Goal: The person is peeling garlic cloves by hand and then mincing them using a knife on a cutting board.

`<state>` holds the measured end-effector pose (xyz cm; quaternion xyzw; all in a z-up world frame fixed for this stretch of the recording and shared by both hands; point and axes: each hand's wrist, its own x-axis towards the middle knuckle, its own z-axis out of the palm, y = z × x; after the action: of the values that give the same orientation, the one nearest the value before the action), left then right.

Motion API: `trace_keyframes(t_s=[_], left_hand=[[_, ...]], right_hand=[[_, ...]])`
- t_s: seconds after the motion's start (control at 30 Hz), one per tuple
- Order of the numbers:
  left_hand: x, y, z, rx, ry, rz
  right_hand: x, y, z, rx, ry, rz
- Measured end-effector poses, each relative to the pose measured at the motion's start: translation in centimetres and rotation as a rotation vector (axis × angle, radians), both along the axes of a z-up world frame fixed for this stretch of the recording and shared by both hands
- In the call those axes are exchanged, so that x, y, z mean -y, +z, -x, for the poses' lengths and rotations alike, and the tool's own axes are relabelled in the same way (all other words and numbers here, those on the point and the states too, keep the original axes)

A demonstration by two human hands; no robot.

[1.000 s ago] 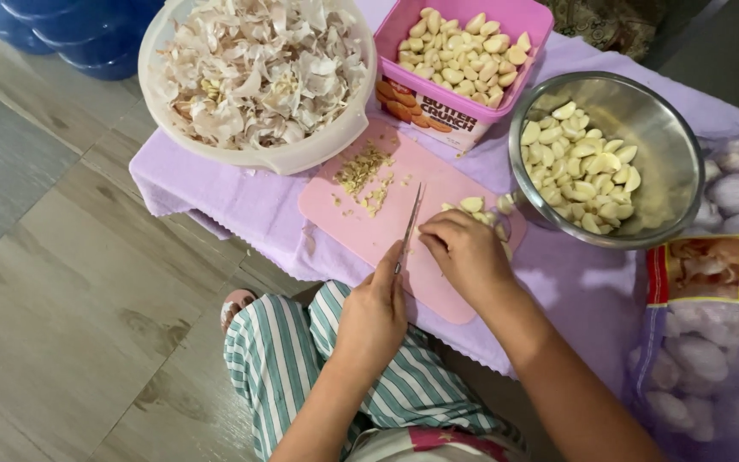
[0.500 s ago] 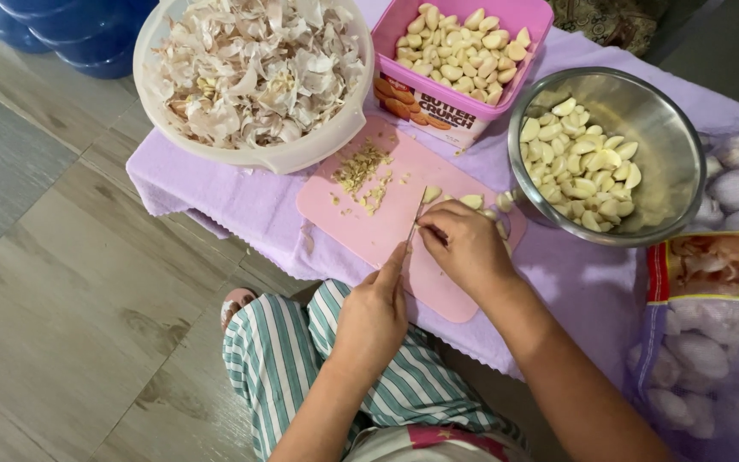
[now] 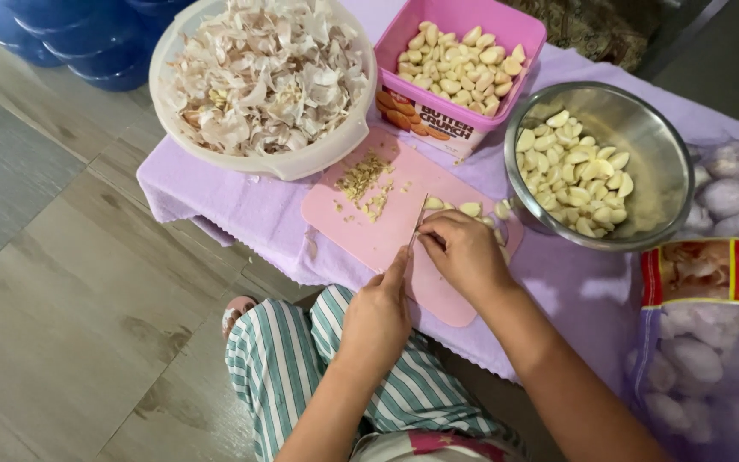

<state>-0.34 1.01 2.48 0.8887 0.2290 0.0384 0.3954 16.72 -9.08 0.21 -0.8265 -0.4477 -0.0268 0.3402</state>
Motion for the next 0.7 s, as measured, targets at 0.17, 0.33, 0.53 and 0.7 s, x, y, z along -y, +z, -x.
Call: trace_keyframes(t_s=[0.17,0.33,0.53,0.7], left_hand=[[0.0,-0.9,0.8,-0.047,-0.019,0.053],[-0.3,-0.8,1.3,-0.069,-0.052,0.075],[-0.7,-1.2,0.1,-0.124,-0.098,0.020],[-1.1,-0.3,0.5,-0.069,-0.015,0.164]], right_hand=[[0.1,-0.1,0.1,0.016,0.016,-0.008],[0.1,-0.4,0.4,0.075,0.070,-0.083],[0.2,0.2,1.0,0.140,0.118,-0.122],[0.9,4.4,0.8,-0.460,-0.219,-0.022]])
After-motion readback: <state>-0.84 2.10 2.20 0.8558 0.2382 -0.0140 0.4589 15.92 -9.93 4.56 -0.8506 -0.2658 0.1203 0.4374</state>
